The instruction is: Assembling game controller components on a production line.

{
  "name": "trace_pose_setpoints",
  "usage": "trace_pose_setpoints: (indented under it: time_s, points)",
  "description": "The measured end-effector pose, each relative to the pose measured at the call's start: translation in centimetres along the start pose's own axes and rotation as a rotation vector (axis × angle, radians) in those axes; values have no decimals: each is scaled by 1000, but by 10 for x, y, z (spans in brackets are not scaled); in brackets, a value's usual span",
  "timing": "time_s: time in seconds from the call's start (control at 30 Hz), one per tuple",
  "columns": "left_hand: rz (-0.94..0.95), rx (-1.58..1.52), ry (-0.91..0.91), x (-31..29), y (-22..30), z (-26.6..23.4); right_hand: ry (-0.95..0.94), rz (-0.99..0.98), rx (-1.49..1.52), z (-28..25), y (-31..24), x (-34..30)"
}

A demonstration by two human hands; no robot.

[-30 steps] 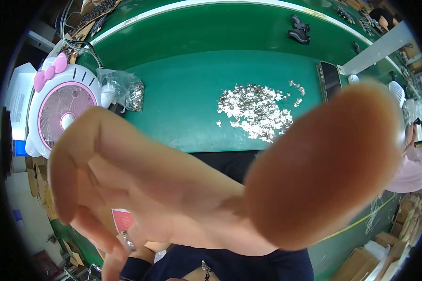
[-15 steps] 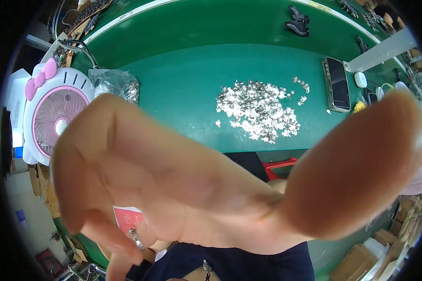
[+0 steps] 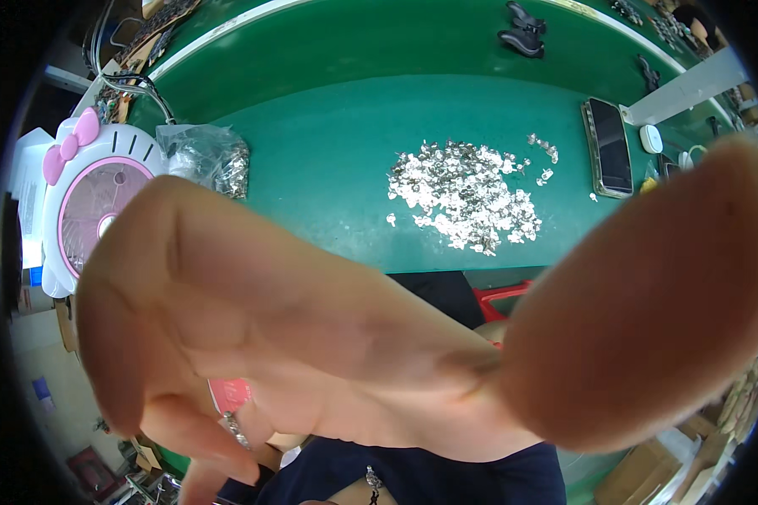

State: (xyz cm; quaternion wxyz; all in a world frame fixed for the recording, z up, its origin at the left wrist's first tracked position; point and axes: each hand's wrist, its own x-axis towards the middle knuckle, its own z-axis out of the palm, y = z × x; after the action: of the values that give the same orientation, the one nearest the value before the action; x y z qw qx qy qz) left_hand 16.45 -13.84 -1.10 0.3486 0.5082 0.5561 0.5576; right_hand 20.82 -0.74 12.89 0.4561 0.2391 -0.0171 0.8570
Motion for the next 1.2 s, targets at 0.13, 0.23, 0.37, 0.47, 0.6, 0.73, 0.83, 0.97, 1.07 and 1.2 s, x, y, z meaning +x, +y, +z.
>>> trace_pose_setpoints:
  time_s: [0.13,0.23,0.37,0.47,0.6,0.73,0.83,0.97,1.07,1.2]
  points:
    - [-24,55,36,-10,1,-4,13,35,5,-9,12,20]
    - [-23,67,37,-11,-12,0,11,45,-26,-8,-1,31]
    - [111,37,123,4,-2,2,29,86,-16,-16,-19,32]
    - [114,-9,135,-2,-5,0,32,113,-40,4,-112,27]
    - [85,44,109,-8,-7,-3,42,144,-21,-6,-55,28]
    - [78,-12,78,3,3,4,47,133,-85,-4,21,38]
    - [60,-4,120,5,13,-5,51,180,-72,-16,-2,59]
    - [43,-52,98,11,13,5,66,175,-126,-9,41,40]
    - [24,-31,120,9,20,3,65,201,-104,-7,13,35]
    - [8,-73,147,8,22,-1,79,244,-143,35,-156,5]
